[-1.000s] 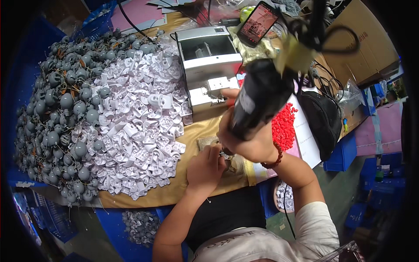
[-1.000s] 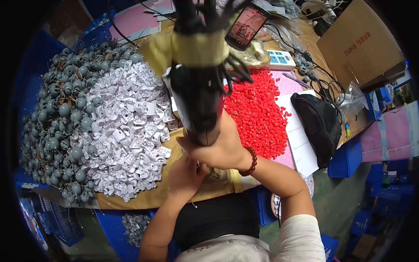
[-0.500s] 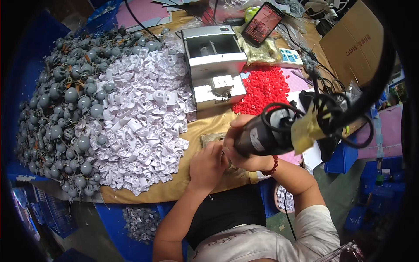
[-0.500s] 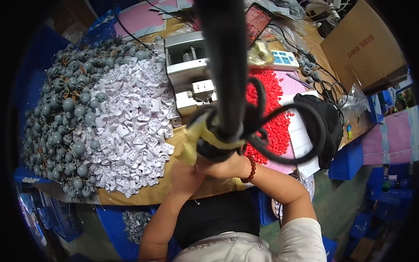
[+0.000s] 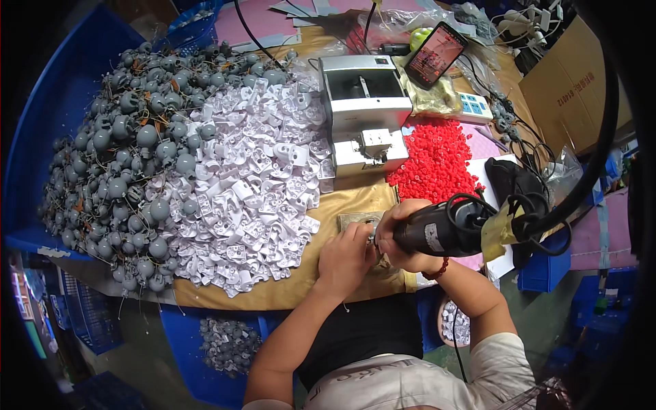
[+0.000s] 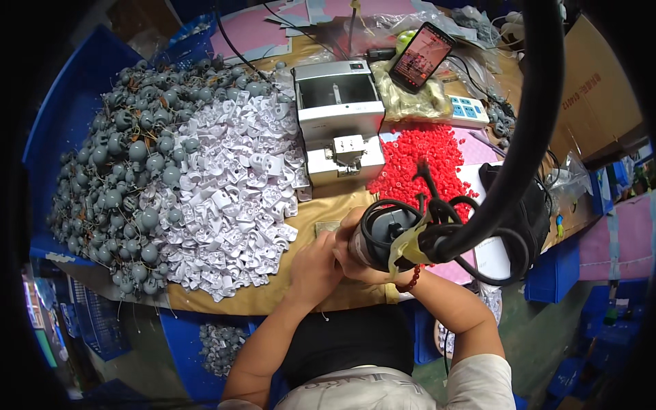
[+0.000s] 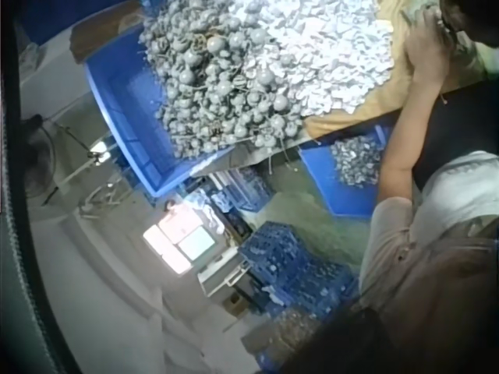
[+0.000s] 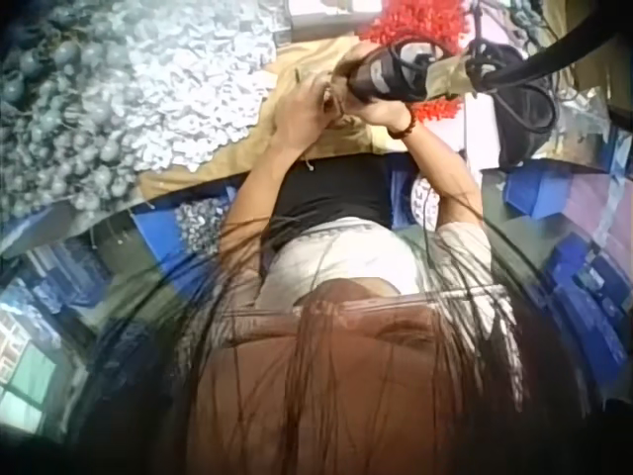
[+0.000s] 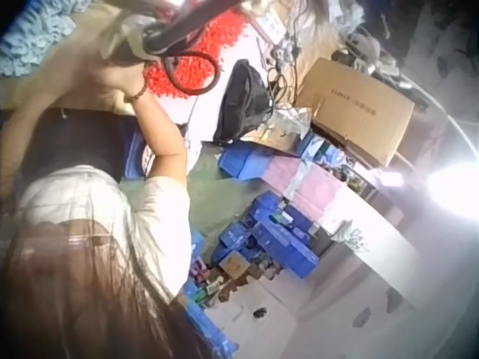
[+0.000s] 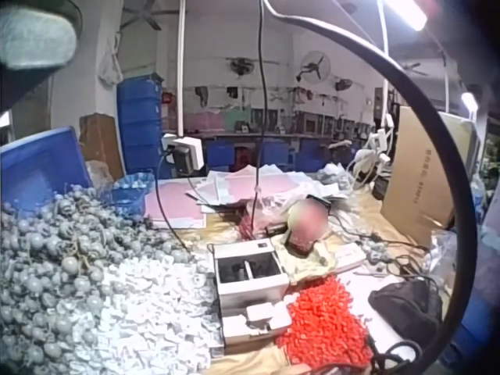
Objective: Assembling small spherical toy parts using an electric screwdriver and a wooden jig.
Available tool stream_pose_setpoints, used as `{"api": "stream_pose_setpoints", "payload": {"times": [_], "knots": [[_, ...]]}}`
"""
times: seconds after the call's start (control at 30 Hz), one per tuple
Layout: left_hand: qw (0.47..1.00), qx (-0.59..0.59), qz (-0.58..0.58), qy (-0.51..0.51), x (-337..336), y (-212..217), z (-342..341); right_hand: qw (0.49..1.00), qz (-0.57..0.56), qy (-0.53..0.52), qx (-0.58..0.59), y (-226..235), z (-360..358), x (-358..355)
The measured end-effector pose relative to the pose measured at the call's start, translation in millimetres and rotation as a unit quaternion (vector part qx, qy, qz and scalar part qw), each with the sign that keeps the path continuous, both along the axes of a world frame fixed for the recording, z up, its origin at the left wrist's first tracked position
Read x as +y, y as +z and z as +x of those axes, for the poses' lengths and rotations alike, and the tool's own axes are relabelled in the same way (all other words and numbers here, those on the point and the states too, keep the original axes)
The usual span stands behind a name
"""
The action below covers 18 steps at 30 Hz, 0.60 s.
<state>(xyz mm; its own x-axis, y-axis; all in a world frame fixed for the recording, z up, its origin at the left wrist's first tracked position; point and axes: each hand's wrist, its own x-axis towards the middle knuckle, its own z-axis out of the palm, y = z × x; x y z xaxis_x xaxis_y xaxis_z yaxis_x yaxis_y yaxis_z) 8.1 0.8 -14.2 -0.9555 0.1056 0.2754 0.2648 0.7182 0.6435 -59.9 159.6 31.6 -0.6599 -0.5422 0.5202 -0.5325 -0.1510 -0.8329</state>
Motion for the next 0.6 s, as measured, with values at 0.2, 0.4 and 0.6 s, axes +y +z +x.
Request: {"api": "stream_pose_setpoints", "payload": {"times": [0.2,0.4,0.6], "knots": [[0.999,-0.008,-0.033,0.003,2,-7,0,0.995,0.074,-0.008,-0.063,11,-4,2],[0.998,-0.045,-0.027,0.041,3,6,1,0.931,-0.092,-0.225,-0.273,45,-41,3],[1.0,0.023,-0.018,0.005,0,-2,7,0.91,-0.07,-0.293,-0.284,-9,-74,36]]}}
